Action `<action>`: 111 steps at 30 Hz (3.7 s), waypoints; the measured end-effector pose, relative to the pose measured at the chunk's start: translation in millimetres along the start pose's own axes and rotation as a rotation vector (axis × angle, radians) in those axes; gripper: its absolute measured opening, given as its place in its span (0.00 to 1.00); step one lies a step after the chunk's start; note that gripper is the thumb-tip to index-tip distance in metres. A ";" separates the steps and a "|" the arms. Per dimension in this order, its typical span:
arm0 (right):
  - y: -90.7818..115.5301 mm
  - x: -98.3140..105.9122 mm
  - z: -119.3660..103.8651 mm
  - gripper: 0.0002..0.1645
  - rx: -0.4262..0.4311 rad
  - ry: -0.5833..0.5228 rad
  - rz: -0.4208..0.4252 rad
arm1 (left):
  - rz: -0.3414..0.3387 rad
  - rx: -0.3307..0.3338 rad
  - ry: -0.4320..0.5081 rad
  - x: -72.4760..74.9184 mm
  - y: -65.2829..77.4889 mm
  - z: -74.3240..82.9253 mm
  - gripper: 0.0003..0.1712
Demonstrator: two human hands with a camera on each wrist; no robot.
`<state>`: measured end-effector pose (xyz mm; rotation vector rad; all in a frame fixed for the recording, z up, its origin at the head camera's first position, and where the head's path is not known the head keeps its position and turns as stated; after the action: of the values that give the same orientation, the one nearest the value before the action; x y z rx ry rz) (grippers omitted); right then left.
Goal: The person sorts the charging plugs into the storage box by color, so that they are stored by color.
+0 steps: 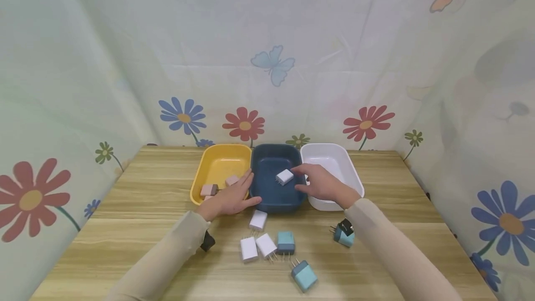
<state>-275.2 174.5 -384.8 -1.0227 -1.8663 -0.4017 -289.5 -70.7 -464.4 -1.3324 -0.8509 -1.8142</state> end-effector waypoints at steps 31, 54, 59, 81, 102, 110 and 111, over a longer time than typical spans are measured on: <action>35.3 -95.3 -55.0 0.29 0.234 0.149 -0.304 | 0.004 0.019 0.003 -3.8 -1.0 -2.6 0.54; 23.1 -113.3 -61.3 0.31 0.281 0.192 -0.450 | -0.003 -0.023 -0.008 0.2 1.9 -2.2 0.53; 21.1 -116.4 -61.7 0.31 0.267 0.179 -0.483 | -0.008 -0.027 -0.016 2.2 2.5 -1.5 0.51; 20.2 -111.6 -65.4 0.30 0.322 0.163 -0.486 | -0.016 -0.038 -0.004 5.4 3.4 -2.3 0.52; 31.1 -71.5 -63.8 0.28 0.287 0.148 -0.335 | -0.033 -0.006 0.008 3.8 2.2 -3.4 0.49; 30.4 -56.4 -59.8 0.28 0.262 0.139 -0.284 | -0.031 0.000 0.003 2.8 1.9 -3.3 0.49; 30.0 -54.4 -59.4 0.28 0.257 0.146 -0.274 | -0.031 0.000 0.003 2.7 2.0 -3.3 0.49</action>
<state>-205.7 128.2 -405.2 -0.5532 -1.8721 -0.3737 -290.0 -74.9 -462.4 -1.3224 -0.8743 -1.8390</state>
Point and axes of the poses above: each hand's wrist, its own y-axis away from the middle knuckle, its own x-axis out of the back of the hand, z = x × y, the point moved 4 cm from there along -y, towards the middle knuckle, and after that the axes turned 4 degrees about -y, right-handed, at the moved point
